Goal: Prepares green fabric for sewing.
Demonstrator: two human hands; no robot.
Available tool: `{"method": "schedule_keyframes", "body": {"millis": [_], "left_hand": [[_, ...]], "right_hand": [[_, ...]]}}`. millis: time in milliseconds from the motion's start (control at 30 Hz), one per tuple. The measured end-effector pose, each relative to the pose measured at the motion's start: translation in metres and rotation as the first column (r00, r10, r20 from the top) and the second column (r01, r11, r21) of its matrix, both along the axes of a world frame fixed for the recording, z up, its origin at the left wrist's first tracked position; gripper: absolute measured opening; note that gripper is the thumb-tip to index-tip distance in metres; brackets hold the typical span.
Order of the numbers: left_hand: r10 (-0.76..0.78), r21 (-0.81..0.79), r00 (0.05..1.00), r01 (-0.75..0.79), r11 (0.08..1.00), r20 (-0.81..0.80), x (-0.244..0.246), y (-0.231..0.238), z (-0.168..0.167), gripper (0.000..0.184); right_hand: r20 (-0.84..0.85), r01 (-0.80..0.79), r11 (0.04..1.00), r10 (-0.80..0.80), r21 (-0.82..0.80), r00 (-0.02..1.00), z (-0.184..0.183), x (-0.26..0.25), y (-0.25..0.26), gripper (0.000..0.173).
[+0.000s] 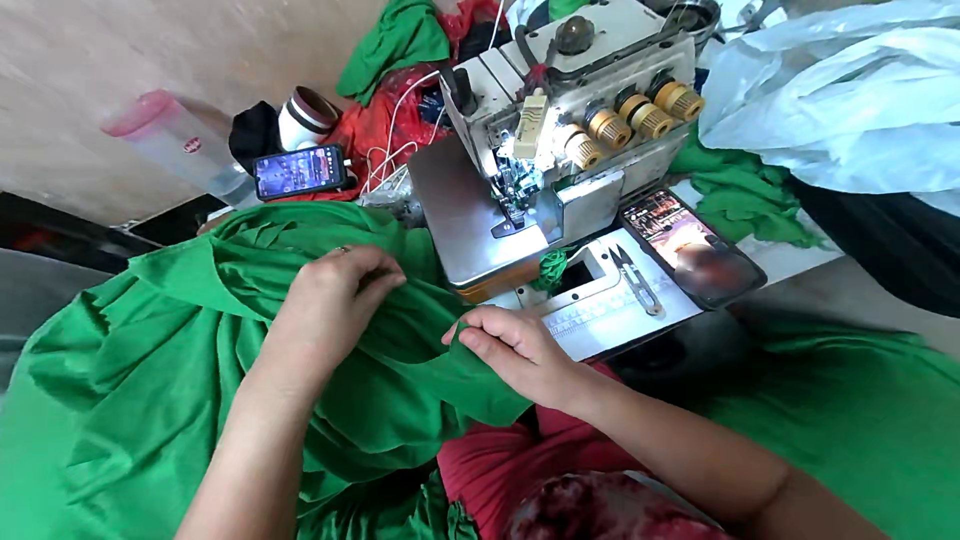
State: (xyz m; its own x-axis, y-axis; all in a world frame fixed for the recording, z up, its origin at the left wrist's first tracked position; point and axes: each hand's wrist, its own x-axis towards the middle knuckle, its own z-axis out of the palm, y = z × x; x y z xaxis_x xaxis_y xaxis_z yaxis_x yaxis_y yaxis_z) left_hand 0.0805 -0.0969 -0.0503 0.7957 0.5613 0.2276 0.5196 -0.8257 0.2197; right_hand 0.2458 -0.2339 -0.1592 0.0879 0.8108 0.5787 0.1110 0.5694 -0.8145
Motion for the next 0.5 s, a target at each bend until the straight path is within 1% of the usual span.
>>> {"method": "schedule_keyframes", "body": {"millis": [67,100,133,200,267,300,367,433,500], "left_hand": [[0.038,-0.054,0.998,-0.035,0.998,0.043,0.003,-0.008,0.000,0.006],[0.039,-0.125,0.996,-0.030,0.992,0.074,0.005,-0.013,-0.001,0.007],[0.037,-0.229,0.993,-0.010,0.973,0.114,0.007,-0.020,-0.003,0.008],[0.043,-0.456,0.974,0.065,0.888,0.222,0.011,-0.035,-0.011,0.007],[0.051,-0.575,0.950,0.144,0.805,0.309,0.014,-0.046,-0.021,0.014],[0.051,-0.604,0.938,0.178,0.777,0.342,0.014,-0.050,-0.025,0.018],[0.033,-0.637,0.921,0.242,0.732,0.387,0.013,-0.054,-0.029,0.022],[-0.003,-0.663,0.904,0.315,0.678,0.427,0.010,-0.055,-0.029,0.022],[-0.036,-0.679,0.886,0.380,0.629,0.463,0.007,-0.057,-0.027,0.022]], "right_hand": [[0.046,-0.025,1.000,0.024,0.008,0.999,0.002,-0.001,0.000,0.029],[0.061,-0.023,0.999,0.020,0.040,0.998,0.003,-0.001,0.001,0.029],[0.064,-0.004,0.996,-0.001,0.088,0.998,0.004,-0.002,0.001,0.028],[0.029,0.094,0.979,-0.101,0.180,0.994,0.006,-0.002,0.002,0.024],[-0.022,0.213,0.955,-0.213,0.206,0.977,0.005,-0.001,0.003,0.017],[-0.030,0.259,0.948,-0.258,0.187,0.966,0.003,0.000,0.004,0.016],[-0.050,0.296,0.944,-0.291,0.149,0.955,-0.003,0.004,0.006,0.022],[-0.055,0.251,0.962,-0.247,0.109,0.968,-0.007,0.006,0.006,0.031],[-0.052,0.148,0.988,-0.145,0.045,0.988,-0.005,0.005,0.002,0.045]]}}
